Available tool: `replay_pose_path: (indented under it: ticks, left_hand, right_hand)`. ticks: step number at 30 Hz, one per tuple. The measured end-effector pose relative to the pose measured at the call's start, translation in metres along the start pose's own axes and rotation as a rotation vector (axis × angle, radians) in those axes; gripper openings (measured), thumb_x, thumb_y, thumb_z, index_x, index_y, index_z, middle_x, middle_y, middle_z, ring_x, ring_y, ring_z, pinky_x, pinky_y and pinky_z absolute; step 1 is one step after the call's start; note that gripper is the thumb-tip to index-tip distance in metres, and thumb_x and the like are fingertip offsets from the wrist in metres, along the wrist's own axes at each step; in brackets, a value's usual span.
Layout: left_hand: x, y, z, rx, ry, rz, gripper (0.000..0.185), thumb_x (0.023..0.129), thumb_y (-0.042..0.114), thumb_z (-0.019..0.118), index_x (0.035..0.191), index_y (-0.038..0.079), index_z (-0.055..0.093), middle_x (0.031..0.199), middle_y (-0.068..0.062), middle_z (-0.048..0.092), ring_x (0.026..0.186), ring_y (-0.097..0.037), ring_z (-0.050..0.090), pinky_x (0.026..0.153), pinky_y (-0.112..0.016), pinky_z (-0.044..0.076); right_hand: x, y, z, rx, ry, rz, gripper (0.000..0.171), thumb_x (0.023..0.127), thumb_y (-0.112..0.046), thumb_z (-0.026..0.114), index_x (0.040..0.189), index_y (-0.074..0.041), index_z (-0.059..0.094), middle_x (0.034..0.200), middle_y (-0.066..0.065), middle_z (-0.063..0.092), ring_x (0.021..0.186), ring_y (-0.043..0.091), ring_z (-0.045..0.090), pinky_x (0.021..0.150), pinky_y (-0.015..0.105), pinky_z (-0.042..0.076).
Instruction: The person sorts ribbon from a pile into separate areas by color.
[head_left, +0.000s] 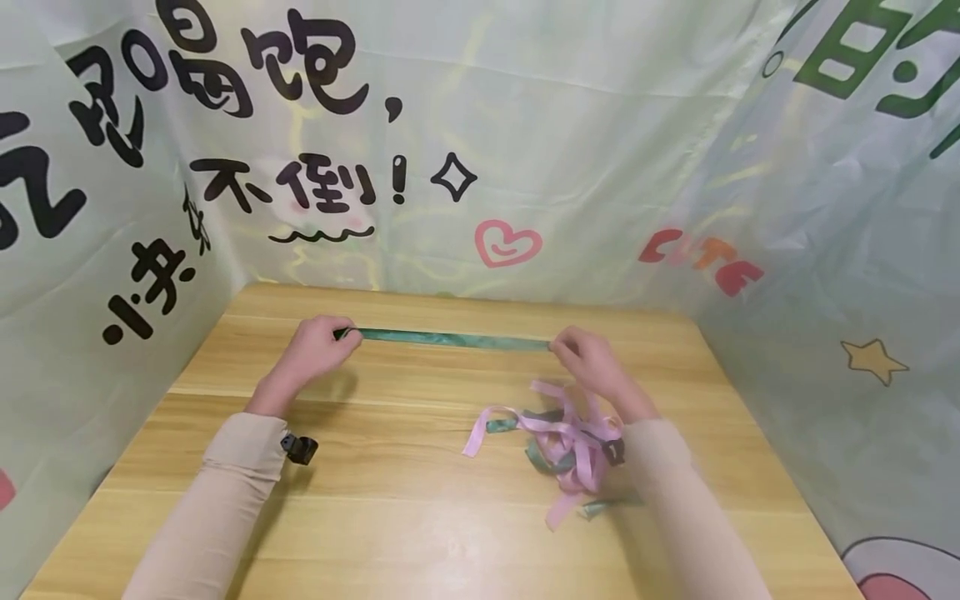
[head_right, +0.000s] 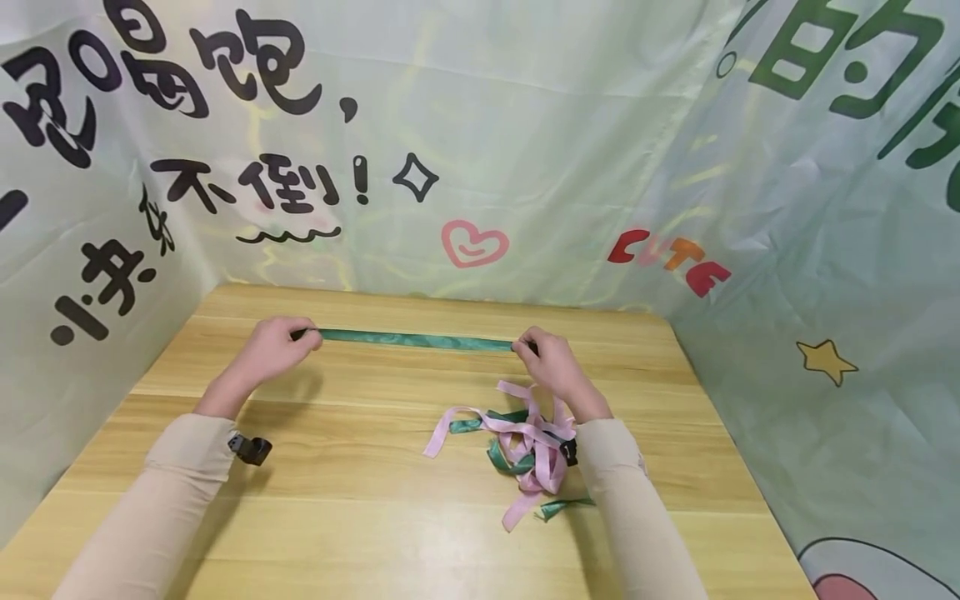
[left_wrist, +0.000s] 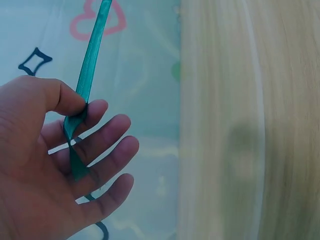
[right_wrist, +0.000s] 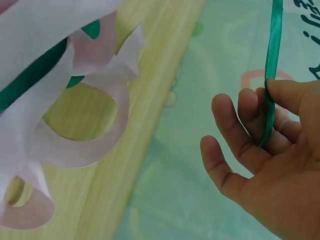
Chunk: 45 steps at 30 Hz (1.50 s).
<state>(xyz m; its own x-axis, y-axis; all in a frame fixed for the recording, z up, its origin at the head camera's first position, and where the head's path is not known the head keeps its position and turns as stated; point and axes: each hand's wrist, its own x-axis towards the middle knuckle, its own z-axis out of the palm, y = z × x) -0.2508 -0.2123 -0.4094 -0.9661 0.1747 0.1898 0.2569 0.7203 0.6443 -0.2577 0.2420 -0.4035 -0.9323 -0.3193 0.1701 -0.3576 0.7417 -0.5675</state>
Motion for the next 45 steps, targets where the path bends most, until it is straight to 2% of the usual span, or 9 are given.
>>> replay_pose_path:
  ticks: [4,8,15,19,23,26,37,40,45]
  left_hand:
    - [0.007,-0.008,0.002,0.002,0.028,-0.041,0.028,0.099,0.019,0.052,0.073,0.011,0.055,0.057,0.003,0.035,0.053,-0.014,0.025,0.061,-0.033,0.032]
    - [0.017,-0.014,0.004,0.002,0.078,-0.072,0.026,0.1,0.023,0.057,0.08,0.01,0.065,0.058,0.003,0.044,0.053,-0.015,0.03,0.062,-0.034,0.033]
    - [0.034,-0.024,0.011,0.036,0.108,-0.129,0.026,0.099,0.028,0.062,0.083,0.009,0.07,0.063,0.001,0.056,0.057,-0.017,0.043,0.066,-0.034,0.039]
    - [0.042,-0.025,0.016,0.061,0.122,-0.166,0.025,0.099,0.029,0.066,0.086,0.009,0.071,0.068,-0.001,0.061,0.063,-0.021,0.05,0.064,-0.034,0.039]
    - [0.051,-0.026,0.022,0.07,0.126,-0.194,0.027,0.099,0.031,0.067,0.081,0.01,0.067,0.065,0.001,0.056,0.063,-0.021,0.049,0.06,-0.033,0.036]
    - [0.056,-0.027,0.025,0.062,0.112,-0.205,0.029,0.1,0.03,0.066,0.079,0.01,0.065,0.063,0.002,0.054,0.062,-0.02,0.048,0.06,-0.033,0.037]
    - [0.073,-0.037,0.041,0.068,0.011,-0.219,0.03,0.101,0.028,0.059,0.086,0.006,0.07,0.069,-0.004,0.056,0.063,-0.021,0.047,0.063,-0.035,0.038]
    - [0.077,-0.042,0.045,0.089,0.011,-0.237,0.03,0.101,0.029,0.059,0.091,0.004,0.073,0.08,-0.011,0.064,0.07,-0.024,0.05,0.066,-0.035,0.039]
    - [0.078,-0.046,0.048,0.11,-0.02,-0.264,0.034,0.102,0.031,0.058,0.113,0.003,0.076,0.115,-0.02,0.073,0.093,-0.033,0.061,0.08,-0.043,0.049]
  right_hand:
    - [0.01,0.006,0.002,0.003,-0.004,0.057,0.03,0.11,-0.022,0.055,0.12,0.004,0.066,0.095,0.017,0.069,0.081,0.021,0.061,0.076,0.035,0.054]
    - [0.02,0.008,0.002,-0.014,0.014,0.116,0.033,0.11,-0.027,0.055,0.117,0.002,0.066,0.094,0.014,0.066,0.08,0.022,0.058,0.076,0.037,0.052]
    - [0.037,0.011,0.008,-0.058,0.021,0.123,0.031,0.109,-0.023,0.056,0.084,-0.006,0.057,0.069,0.001,0.048,0.062,0.017,0.042,0.063,0.033,0.041]
    - [0.045,0.017,0.014,-0.056,0.041,0.142,0.027,0.11,-0.019,0.054,0.098,0.002,0.066,0.075,0.008,0.057,0.066,0.02,0.05,0.066,0.036,0.048]
    - [0.051,0.025,0.019,-0.051,0.048,0.184,0.033,0.111,-0.019,0.049,0.123,0.007,0.066,0.103,0.022,0.07,0.086,0.031,0.064,0.083,0.047,0.057]
    - [0.053,0.027,0.021,-0.038,0.048,0.21,0.035,0.111,-0.018,0.047,0.126,0.009,0.064,0.113,0.027,0.07,0.097,0.036,0.067,0.091,0.051,0.057]
    - [0.064,0.036,0.031,-0.031,0.036,0.252,0.033,0.108,-0.016,0.046,0.12,0.01,0.062,0.114,0.03,0.068,0.1,0.04,0.065,0.092,0.053,0.056]
    - [0.066,0.038,0.035,-0.028,0.025,0.244,0.034,0.107,-0.016,0.046,0.12,0.011,0.062,0.115,0.031,0.068,0.102,0.042,0.066,0.094,0.054,0.056]
    - [0.069,0.043,0.041,-0.025,0.022,0.263,0.034,0.108,-0.017,0.046,0.122,0.01,0.061,0.116,0.03,0.068,0.102,0.042,0.066,0.092,0.053,0.056]
